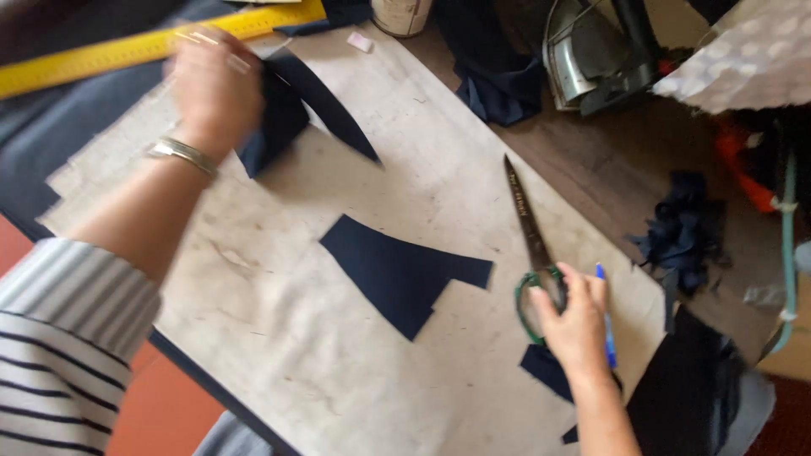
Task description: A person uses large tailor's scissors to cut out a pattern piece from dark blue fabric on a padded work table.
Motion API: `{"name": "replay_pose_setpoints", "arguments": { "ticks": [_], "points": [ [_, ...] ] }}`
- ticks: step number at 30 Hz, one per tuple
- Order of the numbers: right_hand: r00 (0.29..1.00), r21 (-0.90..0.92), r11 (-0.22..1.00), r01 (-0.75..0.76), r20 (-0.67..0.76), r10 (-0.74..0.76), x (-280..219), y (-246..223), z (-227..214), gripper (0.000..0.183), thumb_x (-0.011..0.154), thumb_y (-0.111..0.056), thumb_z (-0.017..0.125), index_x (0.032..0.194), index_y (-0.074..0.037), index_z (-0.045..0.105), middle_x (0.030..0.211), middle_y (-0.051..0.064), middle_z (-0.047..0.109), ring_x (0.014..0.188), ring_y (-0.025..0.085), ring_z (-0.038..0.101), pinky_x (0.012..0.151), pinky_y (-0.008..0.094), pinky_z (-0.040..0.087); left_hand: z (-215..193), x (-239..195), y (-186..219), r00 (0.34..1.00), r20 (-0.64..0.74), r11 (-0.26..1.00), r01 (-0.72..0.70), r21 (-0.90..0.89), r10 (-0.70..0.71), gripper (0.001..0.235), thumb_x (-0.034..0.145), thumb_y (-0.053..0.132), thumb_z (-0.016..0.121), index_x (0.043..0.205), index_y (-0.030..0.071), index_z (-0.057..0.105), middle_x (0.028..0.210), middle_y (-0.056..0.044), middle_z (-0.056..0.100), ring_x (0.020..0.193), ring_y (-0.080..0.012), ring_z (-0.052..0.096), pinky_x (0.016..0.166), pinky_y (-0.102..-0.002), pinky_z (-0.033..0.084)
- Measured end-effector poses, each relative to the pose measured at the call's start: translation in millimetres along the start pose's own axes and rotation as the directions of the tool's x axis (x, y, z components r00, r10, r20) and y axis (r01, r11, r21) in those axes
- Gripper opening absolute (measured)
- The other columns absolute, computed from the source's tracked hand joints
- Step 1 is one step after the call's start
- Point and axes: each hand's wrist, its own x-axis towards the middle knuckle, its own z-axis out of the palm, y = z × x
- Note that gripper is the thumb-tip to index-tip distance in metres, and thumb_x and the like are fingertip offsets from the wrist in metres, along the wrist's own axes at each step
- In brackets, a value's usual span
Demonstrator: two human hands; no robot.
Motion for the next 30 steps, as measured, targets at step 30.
{"name": "replay_pose_setpoints", "arguments": {
  "ticks": [30],
  "points": [
    [0.857, 0.62, 0.616, -0.486, 0.198, 0.476, -22.7, -131.6, 4.8, 0.027, 0.099, -0.018, 0.043, 0.116, -0.009, 0.062, 0.111, 0.008, 0.071, 0.084, 0.012, 0.061, 0.079, 0.024, 0.051, -53.0, -134.4, 26.3, 0.535, 0.025, 0.495, -0.763, -0.416, 0.845, 0.04, 0.097, 0.021, 0.05, 0.136, 0.014, 0.052, 0.144, -0.003, 0.049, 0.126, -0.0245, 0.053, 0.108, -0.042, 0.038]
  ]
}}
